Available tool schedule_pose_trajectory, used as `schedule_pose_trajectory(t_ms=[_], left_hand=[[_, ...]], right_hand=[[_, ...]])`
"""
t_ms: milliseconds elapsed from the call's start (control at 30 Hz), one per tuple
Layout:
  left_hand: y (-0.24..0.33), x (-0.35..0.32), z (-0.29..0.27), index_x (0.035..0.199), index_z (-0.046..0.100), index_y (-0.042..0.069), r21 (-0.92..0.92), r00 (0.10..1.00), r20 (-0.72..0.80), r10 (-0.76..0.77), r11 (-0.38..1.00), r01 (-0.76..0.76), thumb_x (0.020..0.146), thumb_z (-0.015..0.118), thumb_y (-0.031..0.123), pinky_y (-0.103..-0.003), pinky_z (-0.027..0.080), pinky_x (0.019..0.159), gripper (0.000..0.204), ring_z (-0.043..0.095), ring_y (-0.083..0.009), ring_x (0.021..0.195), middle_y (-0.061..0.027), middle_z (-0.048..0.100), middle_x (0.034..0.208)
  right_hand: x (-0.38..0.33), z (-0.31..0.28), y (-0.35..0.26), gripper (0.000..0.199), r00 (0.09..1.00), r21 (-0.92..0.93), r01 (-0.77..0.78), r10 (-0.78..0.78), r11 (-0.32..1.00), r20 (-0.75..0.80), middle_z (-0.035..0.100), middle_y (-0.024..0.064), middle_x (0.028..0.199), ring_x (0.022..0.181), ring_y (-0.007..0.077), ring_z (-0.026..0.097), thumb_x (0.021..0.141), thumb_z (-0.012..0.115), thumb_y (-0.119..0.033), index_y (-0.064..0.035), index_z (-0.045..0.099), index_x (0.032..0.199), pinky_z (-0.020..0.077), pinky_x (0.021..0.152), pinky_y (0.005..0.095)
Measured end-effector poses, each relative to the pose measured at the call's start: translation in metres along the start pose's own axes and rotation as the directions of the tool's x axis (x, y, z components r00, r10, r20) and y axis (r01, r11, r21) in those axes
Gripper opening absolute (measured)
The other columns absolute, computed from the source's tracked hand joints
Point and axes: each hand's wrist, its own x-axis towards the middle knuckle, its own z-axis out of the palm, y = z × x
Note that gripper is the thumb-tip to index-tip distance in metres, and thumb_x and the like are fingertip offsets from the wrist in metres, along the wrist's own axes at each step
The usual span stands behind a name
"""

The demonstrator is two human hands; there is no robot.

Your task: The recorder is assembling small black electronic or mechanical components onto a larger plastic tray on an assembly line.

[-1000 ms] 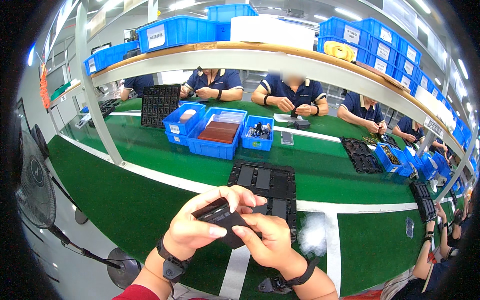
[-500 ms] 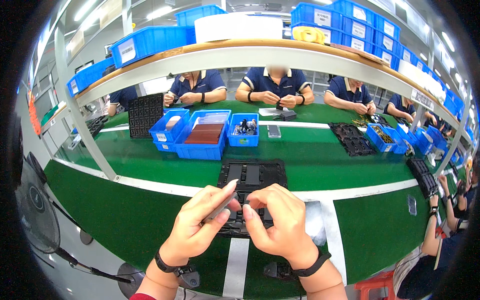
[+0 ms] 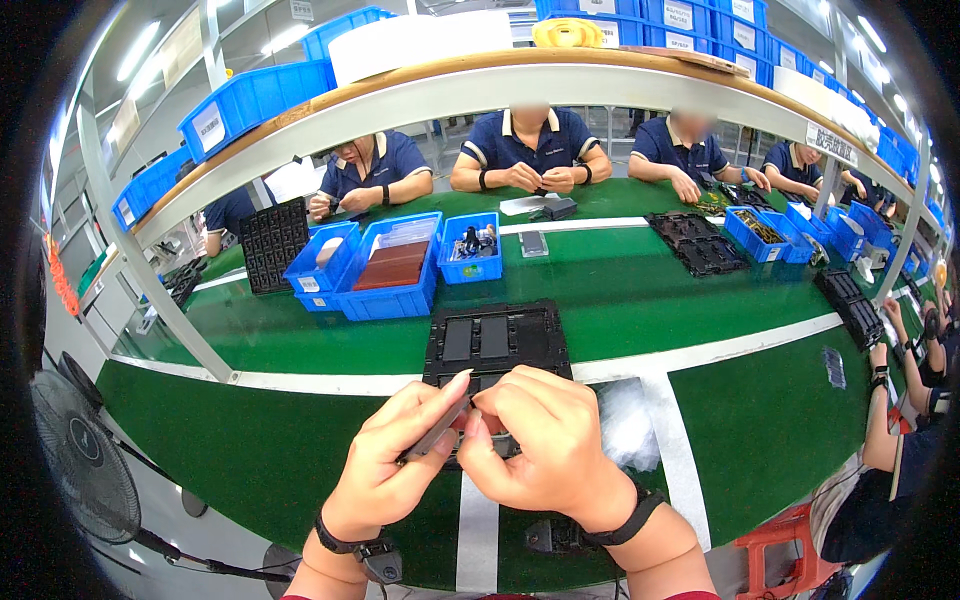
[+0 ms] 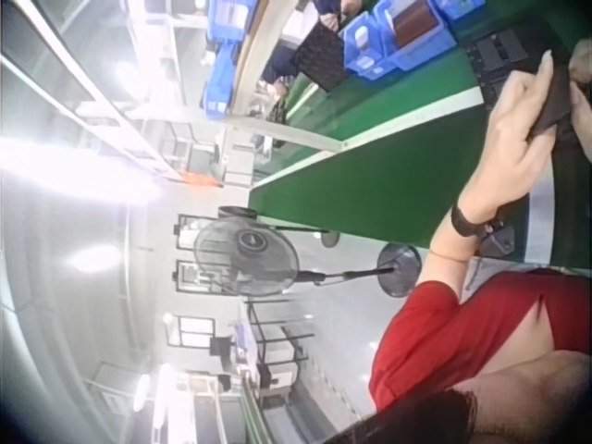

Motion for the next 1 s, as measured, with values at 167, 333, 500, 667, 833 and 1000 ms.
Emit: schedule_pose_trajectory(t_ms=[167,333,500,667,833,1000], left_hand=[[0.002,0.0,0.001,0.126,0.044,0.002,-0.017,1.0,-0.014,-0.023,1.0,0.023,0.073,0.05,-0.011,-0.025,0.043,0.069,0.055,0.05,-0.0176,0.075,-0.01,0.049,0.088],[0.0,0.001,0.005,0.127,0.043,0.002,0.016,1.0,-0.012,-0.018,1.0,0.018,0.074,0.051,-0.01,-0.026,0.043,0.07,0.055,0.05,-0.0178,0.076,-0.0098,0.049,0.089],[-0.005,0.002,0.007,0.128,0.041,0.002,0.092,1.0,-0.013,0.022,0.996,-0.021,0.074,0.053,-0.009,-0.027,0.043,0.071,0.057,0.05,-0.0188,0.078,-0.01,0.048,0.089],[-0.011,0.001,0.009,0.129,0.039,0.001,0.191,0.999,-0.045,0.019,0.982,-0.01,0.072,0.053,-0.007,-0.03,0.04,0.077,0.059,0.049,-0.0203,0.078,-0.0108,0.048,0.088],[-0.017,0.002,0.012,0.125,0.043,-0.001,-0.298,0.982,-0.087,-0.17,0.945,0.137,0.084,0.047,0.001,-0.033,0.035,0.09,0.042,0.05,-0.018,0.09,-0.0092,0.051,0.099],[-0.012,0.001,0.017,0.137,0.02,0.0,-0.81,0.955,-0.089,-0.283,0.579,0.096,0.092,0.041,0.028,-0.037,0.031,0.099,0.057,0.043,-0.0229,0.115,-0.0152,0.038,0.13]], right_hand=[[0.002,-0.001,-0.003,0.01,1.0,-0.005,0.01,-0.01,1.0,0.006,0.051,0.0068,0.055,0.046,0.021,0.051,0.058,0.059,0.003,-0.0008,0.053,0.065,0.0406,0.043,0.0291],[-0.001,-0.001,-0.002,0.009,1.0,-0.036,0.018,-0.018,0.999,-0.008,0.051,0.0077,0.056,0.046,0.0218,0.05,0.059,0.059,0.002,-0.0002,0.053,0.065,0.0404,0.043,0.0295],[-0.004,-0.002,-0.003,0.013,0.998,-0.108,-0.014,0.021,0.994,0.066,0.048,0.0083,0.058,0.049,0.0245,0.049,0.061,0.06,0.003,-0.0005,0.049,0.066,0.0398,0.043,0.0316],[-0.001,0.0,-0.006,0.014,0.99,-0.192,0.05,-0.022,0.98,0.142,0.048,0.0099,0.062,0.053,0.0255,0.05,0.064,0.059,0.003,-0.0003,0.047,0.068,0.0409,0.046,0.0314],[-0.004,0.004,-0.005,0.01,0.984,-0.085,0.144,-0.133,0.986,0.121,0.05,0.0098,0.065,0.055,0.0242,0.05,0.068,0.059,0.002,0.0002,0.051,0.074,0.0409,0.046,0.0306],[-0.007,0.018,0.006,0.012,0.993,0.061,-0.064,0.058,0.996,0.1,0.055,0.0109,0.07,0.06,0.027,0.053,0.078,0.059,-0.011,-0.0008,0.054,0.081,0.0427,0.054,0.0331]])
